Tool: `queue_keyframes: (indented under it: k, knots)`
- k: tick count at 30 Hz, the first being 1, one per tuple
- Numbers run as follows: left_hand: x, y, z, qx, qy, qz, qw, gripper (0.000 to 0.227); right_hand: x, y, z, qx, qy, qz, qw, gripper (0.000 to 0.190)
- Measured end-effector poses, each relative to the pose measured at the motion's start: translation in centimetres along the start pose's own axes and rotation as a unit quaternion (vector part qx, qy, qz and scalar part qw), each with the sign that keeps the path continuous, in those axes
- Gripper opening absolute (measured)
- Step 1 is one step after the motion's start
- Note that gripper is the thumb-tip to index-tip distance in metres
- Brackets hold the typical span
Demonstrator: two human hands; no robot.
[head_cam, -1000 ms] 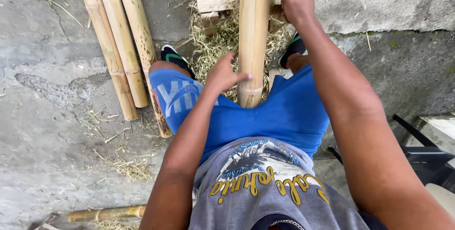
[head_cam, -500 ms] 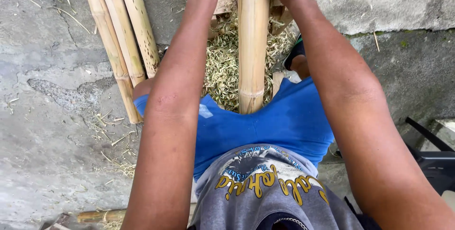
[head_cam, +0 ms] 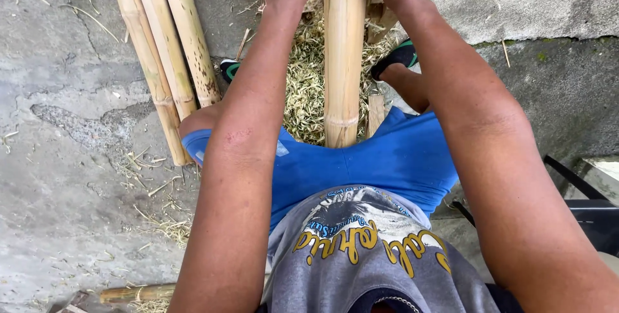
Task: Shave the outer layer and knots of a bamboo pole using a drawknife-like tool.
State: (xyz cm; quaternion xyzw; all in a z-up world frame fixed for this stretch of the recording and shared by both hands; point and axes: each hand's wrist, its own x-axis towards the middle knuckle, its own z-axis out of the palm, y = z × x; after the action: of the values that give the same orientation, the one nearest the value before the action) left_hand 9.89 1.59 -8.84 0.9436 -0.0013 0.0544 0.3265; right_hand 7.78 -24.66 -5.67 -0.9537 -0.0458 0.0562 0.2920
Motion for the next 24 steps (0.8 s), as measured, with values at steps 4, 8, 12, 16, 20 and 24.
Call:
queue_keyframes:
  k: [4,8,12,16,20,24]
  knots:
    - [-1.4,1.5,-1.7,0.022,0.026,0.024,0.999,0.023,-1.9,-0.5,-0.6,0.009,0.066,-0.069,0.995,0.05]
    - [-3.9,4.1,-4.8,0.0,-0.009,-0.019,1.0,0.02,-4.3,-1.6,-0.8,0.059,0.053,-0.069,0.994,0.052]
    - [-6.3,5.2,-6.3,-0.047,-0.036,-0.037,0.998,0.014,-6.8,-2.6,-1.4,0.094,-0.012,0.016,0.995,0.053]
    - [-9.0,6.9,-8.6,-0.065,0.021,0.022,0.997,0.012,-9.4,-2.8,-1.0,0.073,0.012,-0.024,0.997,0.054]
    - [-10.5,7.4,-8.9,-0.057,-0.001,0.002,0.998,0.012,-11.6,-4.7,-1.9,0.064,0.009,0.007,0.998,0.061]
    - [-12.9,6.4,-8.3,-0.05,-0.017,0.017,0.998,0.012,-14.1,-5.2,-1.9,0.066,0.009,0.029,0.997,0.064]
